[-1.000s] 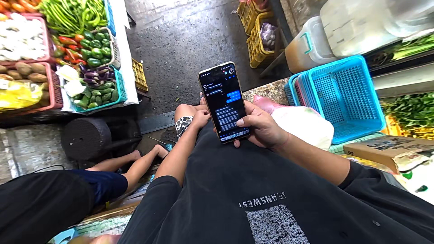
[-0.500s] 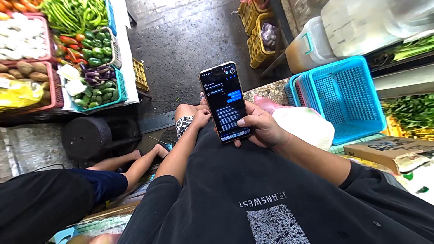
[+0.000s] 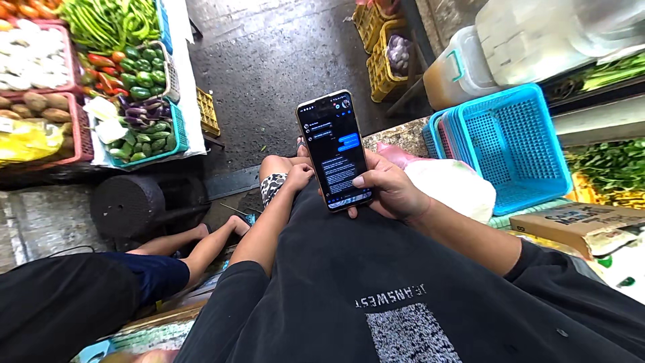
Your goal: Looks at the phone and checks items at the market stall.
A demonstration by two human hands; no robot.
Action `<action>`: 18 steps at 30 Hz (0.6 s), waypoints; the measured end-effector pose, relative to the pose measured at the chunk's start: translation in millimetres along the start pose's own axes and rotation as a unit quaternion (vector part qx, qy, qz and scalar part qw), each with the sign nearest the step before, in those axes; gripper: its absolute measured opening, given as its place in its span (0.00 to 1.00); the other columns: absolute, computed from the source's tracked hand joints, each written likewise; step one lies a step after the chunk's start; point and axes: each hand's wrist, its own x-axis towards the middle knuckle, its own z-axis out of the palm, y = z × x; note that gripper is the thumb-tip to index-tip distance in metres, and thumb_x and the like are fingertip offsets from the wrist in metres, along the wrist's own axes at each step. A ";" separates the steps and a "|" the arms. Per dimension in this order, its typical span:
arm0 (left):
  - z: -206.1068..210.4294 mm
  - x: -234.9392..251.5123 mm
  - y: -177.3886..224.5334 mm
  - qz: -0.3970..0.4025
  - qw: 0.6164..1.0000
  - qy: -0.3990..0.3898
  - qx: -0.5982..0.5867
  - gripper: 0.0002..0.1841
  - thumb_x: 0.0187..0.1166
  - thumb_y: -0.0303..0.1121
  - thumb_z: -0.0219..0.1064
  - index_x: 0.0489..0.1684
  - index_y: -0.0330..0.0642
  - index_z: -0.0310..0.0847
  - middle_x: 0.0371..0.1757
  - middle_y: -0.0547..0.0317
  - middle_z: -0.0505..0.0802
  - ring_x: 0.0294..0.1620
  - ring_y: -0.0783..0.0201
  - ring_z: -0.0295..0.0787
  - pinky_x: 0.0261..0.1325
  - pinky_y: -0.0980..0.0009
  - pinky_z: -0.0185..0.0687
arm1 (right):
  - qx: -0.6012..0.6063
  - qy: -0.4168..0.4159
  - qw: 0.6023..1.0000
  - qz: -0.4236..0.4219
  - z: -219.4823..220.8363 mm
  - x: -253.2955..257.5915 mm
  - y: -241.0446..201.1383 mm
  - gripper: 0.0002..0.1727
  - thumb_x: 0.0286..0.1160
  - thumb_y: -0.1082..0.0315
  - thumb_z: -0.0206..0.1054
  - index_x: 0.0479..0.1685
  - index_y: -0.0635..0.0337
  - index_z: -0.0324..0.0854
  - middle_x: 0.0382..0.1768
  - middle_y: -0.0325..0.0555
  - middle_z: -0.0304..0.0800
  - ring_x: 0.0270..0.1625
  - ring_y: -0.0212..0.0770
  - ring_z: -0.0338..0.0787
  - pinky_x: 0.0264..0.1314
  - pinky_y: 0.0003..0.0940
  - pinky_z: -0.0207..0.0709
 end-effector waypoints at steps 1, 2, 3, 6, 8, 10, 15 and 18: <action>0.0 0.0 -0.4 0.001 1.000 0.000 -0.001 0.13 0.84 0.40 0.64 0.46 0.41 0.90 0.43 0.46 0.93 0.45 0.49 0.91 0.54 0.43 0.83 | 0.001 -0.001 1.000 -0.001 -0.1 0.2 0.1 0.25 0.77 0.76 0.48 0.75 0.54 0.68 0.57 0.65 0.88 0.45 0.54 0.95 0.29 0.40 0.90; 0.5 1.1 -1.8 0.002 1.000 0.001 0.000 0.12 0.84 0.40 0.64 0.46 0.41 0.89 0.42 0.46 0.93 0.45 0.50 0.91 0.53 0.44 0.83 | 0.002 -0.001 1.000 -0.002 -0.3 0.3 0.1 0.25 0.77 0.76 0.48 0.75 0.54 0.68 0.57 0.65 0.88 0.45 0.54 0.95 0.29 0.40 0.90; 0.5 1.5 -1.9 0.003 1.000 0.001 -0.002 0.12 0.84 0.39 0.64 0.45 0.41 0.89 0.42 0.46 0.93 0.45 0.50 0.90 0.53 0.44 0.83 | 0.002 -0.001 1.000 -0.003 -0.5 0.4 0.0 0.26 0.77 0.76 0.48 0.76 0.54 0.68 0.57 0.65 0.88 0.44 0.53 0.95 0.29 0.40 0.90; 0.2 1.6 -0.2 0.005 1.000 0.000 -0.002 0.12 0.85 0.38 0.64 0.45 0.40 0.89 0.42 0.46 0.93 0.45 0.50 0.91 0.54 0.45 0.83 | 0.000 -0.001 1.000 -0.002 -0.1 0.7 -1.0 0.26 0.78 0.76 0.48 0.77 0.53 0.67 0.58 0.64 0.88 0.44 0.53 0.95 0.29 0.40 0.90; -0.9 0.5 2.8 0.001 1.000 -0.004 0.000 0.12 0.85 0.38 0.63 0.46 0.40 0.89 0.43 0.45 0.93 0.46 0.50 0.91 0.55 0.44 0.82 | -0.005 0.003 1.000 0.000 0.0 0.6 -1.4 0.26 0.77 0.76 0.48 0.76 0.53 0.67 0.57 0.63 0.88 0.44 0.52 0.95 0.28 0.39 0.90; -1.1 0.3 3.8 -0.002 1.000 -0.006 0.001 0.12 0.85 0.38 0.63 0.46 0.40 0.89 0.43 0.45 0.93 0.47 0.50 0.90 0.55 0.44 0.82 | -0.002 0.002 1.000 0.000 -0.7 0.4 -1.1 0.26 0.78 0.76 0.48 0.77 0.52 0.68 0.57 0.63 0.88 0.44 0.52 0.95 0.28 0.39 0.90; -1.0 0.2 6.5 -0.012 1.000 -0.008 -0.001 0.13 0.85 0.39 0.63 0.48 0.40 0.89 0.45 0.45 0.94 0.48 0.49 0.91 0.56 0.43 0.83 | 0.002 0.008 1.000 0.002 -1.6 -0.4 -0.5 0.26 0.77 0.76 0.49 0.76 0.53 0.68 0.58 0.65 0.88 0.45 0.53 0.95 0.29 0.39 0.90; -0.4 1.5 6.7 -0.018 1.000 -0.010 -0.002 0.13 0.86 0.39 0.63 0.48 0.40 0.90 0.45 0.45 0.94 0.48 0.49 0.91 0.57 0.43 0.83 | -0.002 0.010 1.000 0.003 -1.6 -0.5 -0.7 0.26 0.77 0.75 0.49 0.76 0.53 0.68 0.58 0.64 0.88 0.46 0.53 0.95 0.29 0.39 0.90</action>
